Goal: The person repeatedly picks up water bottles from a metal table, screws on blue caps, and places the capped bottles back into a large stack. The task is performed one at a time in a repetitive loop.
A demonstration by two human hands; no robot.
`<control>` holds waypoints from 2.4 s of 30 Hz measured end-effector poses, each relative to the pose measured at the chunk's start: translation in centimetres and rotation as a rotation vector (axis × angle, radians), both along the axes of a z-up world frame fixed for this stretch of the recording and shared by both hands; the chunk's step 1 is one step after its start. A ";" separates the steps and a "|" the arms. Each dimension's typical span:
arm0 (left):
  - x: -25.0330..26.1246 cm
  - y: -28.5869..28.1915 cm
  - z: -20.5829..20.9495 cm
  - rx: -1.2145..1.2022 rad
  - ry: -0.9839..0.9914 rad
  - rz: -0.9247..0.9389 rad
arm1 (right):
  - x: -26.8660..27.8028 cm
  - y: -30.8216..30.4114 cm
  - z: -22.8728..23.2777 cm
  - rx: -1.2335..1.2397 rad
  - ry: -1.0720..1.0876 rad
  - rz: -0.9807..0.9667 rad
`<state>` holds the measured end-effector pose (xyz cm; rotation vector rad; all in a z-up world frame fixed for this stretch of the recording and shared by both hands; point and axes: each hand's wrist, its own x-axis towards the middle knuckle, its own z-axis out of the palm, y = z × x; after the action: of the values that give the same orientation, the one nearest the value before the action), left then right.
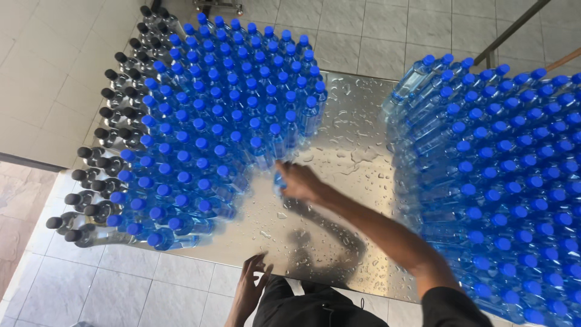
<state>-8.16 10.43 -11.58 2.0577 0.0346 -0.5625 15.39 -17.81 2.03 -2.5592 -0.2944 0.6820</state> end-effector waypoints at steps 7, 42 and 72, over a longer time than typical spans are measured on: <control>0.9 4.0 -0.7 -0.004 0.027 -0.006 | 0.9 7.5 -2.0 0.060 -0.222 0.064; 9.9 -11.3 1.7 -0.327 0.233 -0.333 | -22.4 -1.5 -9.6 1.170 0.137 -1.147; 10.7 -8.6 4.5 -0.534 0.045 -0.227 | -23.9 -3.9 -1.2 0.663 -0.142 -0.918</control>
<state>2.51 1.83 -7.11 1.5352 -0.2959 -0.6739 -8.49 -21.69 0.84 -1.8016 0.5145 0.0235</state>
